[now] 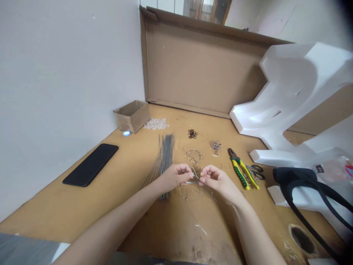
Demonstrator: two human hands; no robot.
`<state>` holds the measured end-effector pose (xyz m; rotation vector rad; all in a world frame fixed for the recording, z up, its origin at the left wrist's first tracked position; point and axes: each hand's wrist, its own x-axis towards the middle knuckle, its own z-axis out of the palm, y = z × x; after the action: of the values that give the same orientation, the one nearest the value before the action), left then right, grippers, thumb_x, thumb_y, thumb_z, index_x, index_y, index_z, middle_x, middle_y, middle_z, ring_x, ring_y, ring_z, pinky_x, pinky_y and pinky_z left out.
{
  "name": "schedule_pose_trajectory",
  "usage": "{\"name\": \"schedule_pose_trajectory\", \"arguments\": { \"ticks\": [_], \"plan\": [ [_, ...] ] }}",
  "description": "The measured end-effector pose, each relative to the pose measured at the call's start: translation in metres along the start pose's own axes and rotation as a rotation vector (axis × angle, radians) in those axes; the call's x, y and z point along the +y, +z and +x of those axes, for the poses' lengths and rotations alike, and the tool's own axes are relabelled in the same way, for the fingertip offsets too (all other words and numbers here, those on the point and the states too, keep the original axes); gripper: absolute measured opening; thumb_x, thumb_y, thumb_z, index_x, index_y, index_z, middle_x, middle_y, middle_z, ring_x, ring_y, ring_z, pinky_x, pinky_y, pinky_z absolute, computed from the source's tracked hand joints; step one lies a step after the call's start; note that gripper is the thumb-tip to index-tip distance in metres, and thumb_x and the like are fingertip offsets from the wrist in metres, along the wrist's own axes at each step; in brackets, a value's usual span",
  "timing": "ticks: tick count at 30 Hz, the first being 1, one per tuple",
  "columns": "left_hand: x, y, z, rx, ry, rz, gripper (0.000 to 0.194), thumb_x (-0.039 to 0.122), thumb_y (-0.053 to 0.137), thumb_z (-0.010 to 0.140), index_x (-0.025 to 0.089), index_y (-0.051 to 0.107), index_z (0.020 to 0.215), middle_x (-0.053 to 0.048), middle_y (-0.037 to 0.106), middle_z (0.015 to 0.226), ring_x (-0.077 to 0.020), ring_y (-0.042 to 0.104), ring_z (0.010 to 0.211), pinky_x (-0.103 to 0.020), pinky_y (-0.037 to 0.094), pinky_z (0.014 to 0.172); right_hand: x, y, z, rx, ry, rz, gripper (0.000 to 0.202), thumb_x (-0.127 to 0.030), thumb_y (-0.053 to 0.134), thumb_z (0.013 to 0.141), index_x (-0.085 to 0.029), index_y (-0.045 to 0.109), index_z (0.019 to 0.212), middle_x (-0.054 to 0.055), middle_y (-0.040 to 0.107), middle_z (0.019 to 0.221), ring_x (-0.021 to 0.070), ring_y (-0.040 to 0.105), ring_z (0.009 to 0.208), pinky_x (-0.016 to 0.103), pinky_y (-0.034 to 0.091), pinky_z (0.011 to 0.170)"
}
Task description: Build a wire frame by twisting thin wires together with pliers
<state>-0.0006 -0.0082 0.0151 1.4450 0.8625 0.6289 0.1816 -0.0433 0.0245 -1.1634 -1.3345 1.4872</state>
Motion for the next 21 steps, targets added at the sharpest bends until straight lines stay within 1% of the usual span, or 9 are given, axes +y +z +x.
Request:
{"name": "schedule_pose_trajectory", "arguments": {
  "ticks": [4, 6, 11, 17, 21],
  "plan": [
    [0.0006, 0.0026, -0.0011, 0.042, 0.020, 0.074, 0.019, 0.033, 0.055, 0.071, 0.014, 0.053, 0.067, 0.005, 0.044, 0.051, -0.0065, 0.039, 0.048, -0.018, 0.030, 0.047, 0.0022, 0.0017, 0.0003, 0.112, -0.035, -0.143, 0.025, -0.035, 0.068, 0.066, -0.018, 0.051, 0.069, -0.004, 0.052, 0.063, 0.0100, 0.049, 0.058, 0.024, 0.038, 0.056],
    [-0.0002, 0.0029, -0.0008, 0.054, 0.026, 0.092, 0.019, 0.032, 0.055, 0.070, 0.014, 0.053, 0.066, 0.005, 0.045, 0.051, -0.0065, 0.039, 0.048, -0.018, 0.029, 0.047, 0.0024, 0.0029, 0.0001, 0.145, -0.044, -0.185, 0.025, -0.037, 0.067, 0.067, -0.019, 0.050, 0.069, -0.003, 0.053, 0.062, 0.0105, 0.049, 0.057, 0.024, 0.038, 0.055],
    [-0.0007, 0.0023, -0.0001, 0.026, 0.013, 0.076, 0.017, 0.030, 0.054, 0.071, 0.013, 0.053, 0.068, 0.004, 0.046, 0.053, -0.0070, 0.041, 0.049, -0.019, 0.032, 0.049, -0.0013, 0.0059, -0.0003, 0.162, -0.030, -0.105, 0.025, -0.037, 0.067, 0.066, -0.018, 0.051, 0.071, -0.003, 0.054, 0.061, 0.0115, 0.054, 0.058, 0.025, 0.040, 0.057],
    [0.0006, 0.0036, 0.0000, 0.099, 0.056, 0.115, 0.015, 0.028, 0.054, 0.071, 0.013, 0.054, 0.066, 0.004, 0.046, 0.055, -0.0060, 0.038, 0.049, -0.018, 0.030, 0.048, -0.0067, 0.0051, 0.0005, 0.170, -0.006, -0.055, 0.026, -0.037, 0.069, 0.064, -0.018, 0.052, 0.067, -0.001, 0.059, 0.058, 0.0120, 0.055, 0.057, 0.026, 0.042, 0.060],
    [-0.0002, 0.0030, 0.0009, 0.099, 0.057, 0.117, 0.016, 0.029, 0.053, 0.071, 0.013, 0.054, 0.067, 0.004, 0.046, 0.056, -0.0061, 0.038, 0.050, -0.018, 0.031, 0.048, -0.0069, 0.0029, 0.0011, 0.182, -0.016, -0.027, 0.026, -0.037, 0.070, 0.063, -0.018, 0.052, 0.067, -0.001, 0.059, 0.059, 0.0126, 0.055, 0.058, 0.027, 0.043, 0.062]
  ]
}}
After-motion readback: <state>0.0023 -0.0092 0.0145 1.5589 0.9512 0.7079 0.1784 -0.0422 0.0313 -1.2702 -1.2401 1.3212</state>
